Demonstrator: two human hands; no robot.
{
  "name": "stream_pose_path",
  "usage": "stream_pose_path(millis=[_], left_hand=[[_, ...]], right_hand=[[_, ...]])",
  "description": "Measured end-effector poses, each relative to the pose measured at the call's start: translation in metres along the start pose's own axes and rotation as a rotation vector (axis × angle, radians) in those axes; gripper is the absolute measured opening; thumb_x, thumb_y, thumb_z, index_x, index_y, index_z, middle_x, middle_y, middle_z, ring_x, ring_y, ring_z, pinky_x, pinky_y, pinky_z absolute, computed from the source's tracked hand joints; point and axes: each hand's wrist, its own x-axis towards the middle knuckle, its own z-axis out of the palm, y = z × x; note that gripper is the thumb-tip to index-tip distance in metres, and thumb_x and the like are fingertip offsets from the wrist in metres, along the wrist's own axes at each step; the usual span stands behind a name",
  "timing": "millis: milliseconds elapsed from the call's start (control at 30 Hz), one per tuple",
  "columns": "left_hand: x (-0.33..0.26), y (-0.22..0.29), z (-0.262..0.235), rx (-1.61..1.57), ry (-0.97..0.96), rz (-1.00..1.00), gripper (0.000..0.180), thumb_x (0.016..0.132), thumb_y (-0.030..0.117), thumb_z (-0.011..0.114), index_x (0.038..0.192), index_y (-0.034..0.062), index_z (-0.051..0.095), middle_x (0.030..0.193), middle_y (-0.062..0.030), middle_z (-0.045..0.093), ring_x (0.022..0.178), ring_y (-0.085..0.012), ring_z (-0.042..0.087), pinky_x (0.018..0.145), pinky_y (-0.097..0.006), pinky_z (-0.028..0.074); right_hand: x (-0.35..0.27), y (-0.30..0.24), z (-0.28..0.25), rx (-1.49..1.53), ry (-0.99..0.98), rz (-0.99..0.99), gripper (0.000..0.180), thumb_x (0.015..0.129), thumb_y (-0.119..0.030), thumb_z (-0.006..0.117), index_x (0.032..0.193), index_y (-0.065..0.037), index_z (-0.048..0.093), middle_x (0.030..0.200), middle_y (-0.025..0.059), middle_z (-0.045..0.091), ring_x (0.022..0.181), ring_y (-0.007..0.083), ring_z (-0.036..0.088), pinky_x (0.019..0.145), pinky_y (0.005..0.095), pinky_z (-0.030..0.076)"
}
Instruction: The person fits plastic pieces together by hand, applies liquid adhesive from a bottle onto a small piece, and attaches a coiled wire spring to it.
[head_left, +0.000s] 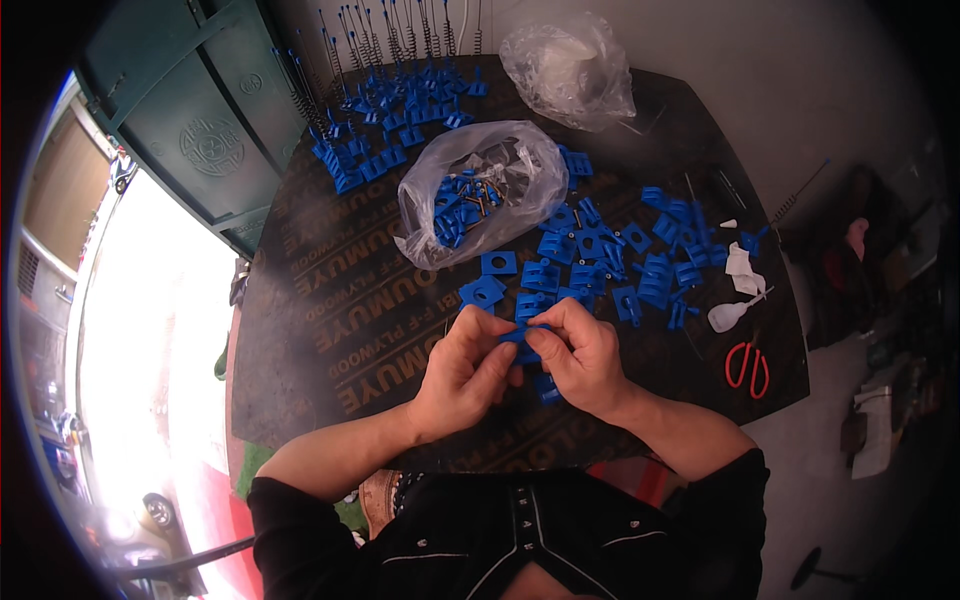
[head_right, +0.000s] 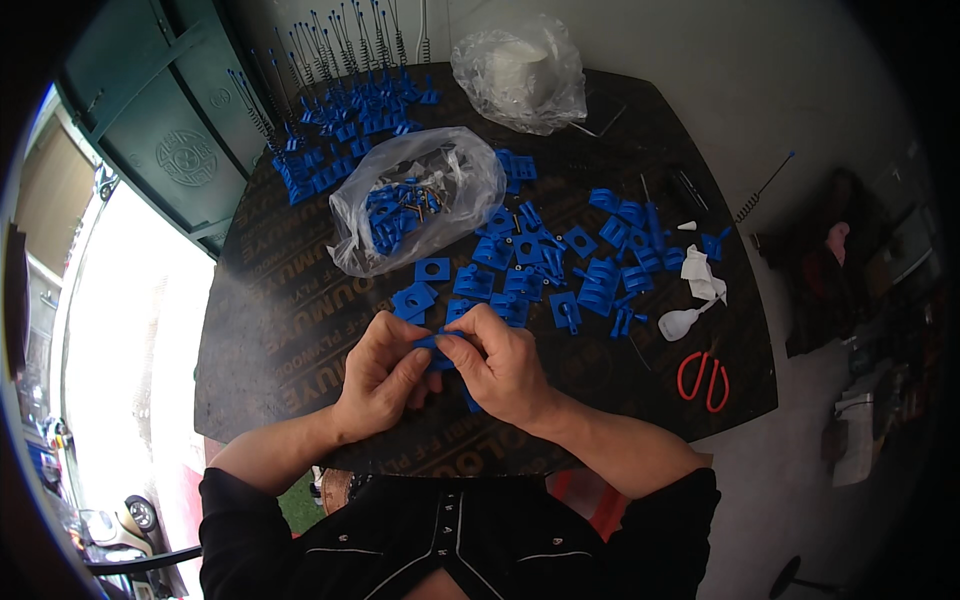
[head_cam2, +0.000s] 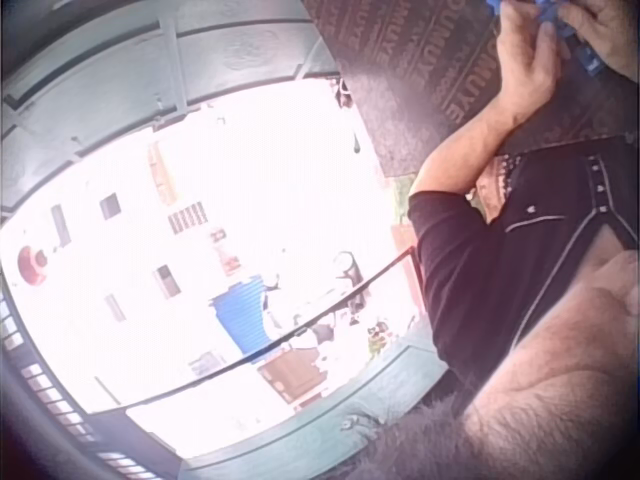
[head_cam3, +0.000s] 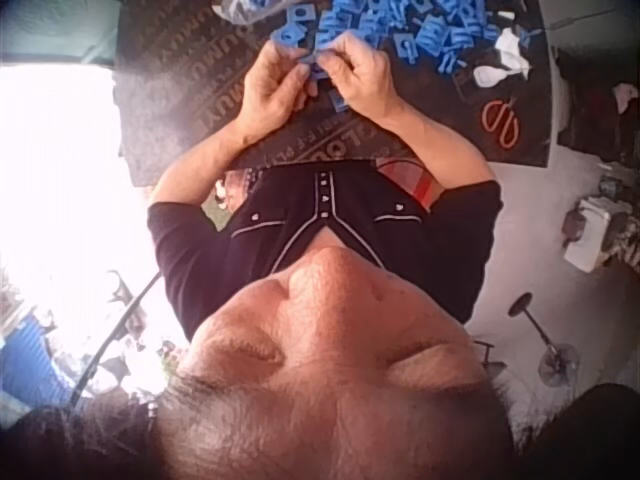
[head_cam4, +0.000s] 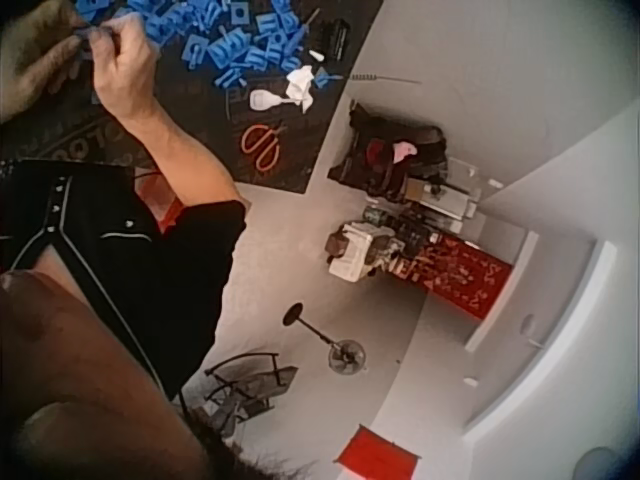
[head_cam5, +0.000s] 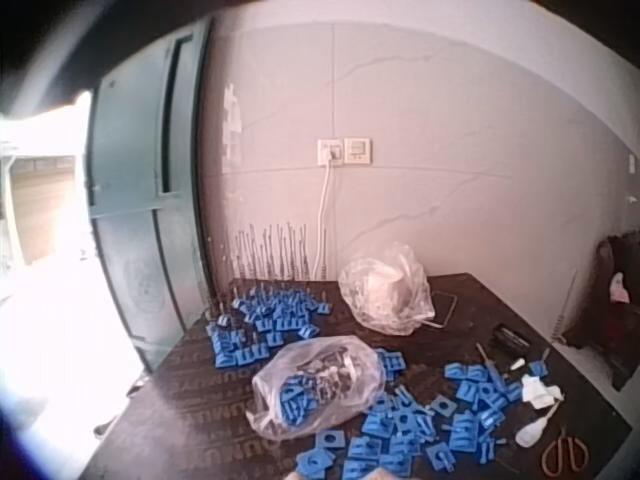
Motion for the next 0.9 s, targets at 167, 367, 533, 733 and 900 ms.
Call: stream_pose_path(millis=[167, 367, 533, 733, 900], left_hand=[[-0.0003, 0.0008, -0.0015, 0.004, -0.002, -0.005, 0.015, 0.096, 0.007, 0.049, 0.110, 0.0047, 0.043, 0.075, -0.0052, 0.059, 0.056, -0.0051, 0.054, 0.047, -0.017, 0.042], [0.0017, 0.0030, -0.0002, -0.014, 0.011, -0.042, 0.015, 0.096, 0.008, 0.049, 0.109, 0.0062, 0.042, 0.071, -0.0032, 0.059, 0.051, -0.0040, 0.049, 0.046, -0.018, 0.039], [0.0042, 0.0081, -0.0033, -0.137, 0.003, -0.085, 0.016, 0.097, 0.011, 0.050, 0.109, 0.0049, 0.042, 0.073, -0.0082, 0.060, 0.052, -0.0088, 0.054, 0.044, -0.018, 0.042], [0.0076, 0.0073, -0.0080, -0.219, 0.016, -0.085, 0.017, 0.097, 0.012, 0.049, 0.109, 0.0036, 0.041, 0.073, -0.0115, 0.061, 0.050, -0.0119, 0.054, 0.042, -0.020, 0.042], [0.0090, 0.0044, -0.0086, -0.241, 0.036, -0.064, 0.016, 0.097, 0.012, 0.048, 0.110, 0.0051, 0.040, 0.070, -0.0092, 0.061, 0.046, -0.0093, 0.051, 0.041, -0.019, 0.040]], right_hand=[[0.0011, -0.0032, 0.0001, -0.021, -0.002, 0.006, 0.015, 0.095, -0.015, 0.056, 0.088, -0.001, 0.055, 0.059, 0.0022, 0.056, 0.050, 0.0078, 0.055, 0.045, 0.0233, 0.041], [0.0005, -0.0043, -0.0016, 0.004, -0.006, 0.062, 0.021, 0.099, -0.019, 0.049, 0.092, -0.001, 0.057, 0.060, 0.0016, 0.056, 0.051, 0.0079, 0.056, 0.045, 0.0223, 0.042], [0.0006, -0.0027, -0.0063, 0.206, -0.043, 0.141, 0.031, 0.102, -0.023, 0.041, 0.096, 0.001, 0.060, 0.063, 0.0008, 0.056, 0.053, 0.0052, 0.050, 0.047, 0.0199, 0.038], [0.0032, -0.0041, -0.0075, 0.260, -0.027, 0.133, 0.034, 0.103, -0.024, 0.038, 0.101, 0.001, 0.060, 0.065, 0.0008, 0.055, 0.055, 0.0042, 0.047, 0.049, 0.0195, 0.036], [0.0041, -0.0027, -0.0087, 0.244, 0.006, 0.127, 0.029, 0.102, -0.023, 0.041, 0.103, 0.001, 0.058, 0.062, 0.0001, 0.051, 0.056, 0.0057, 0.049, 0.051, 0.0213, 0.037]])
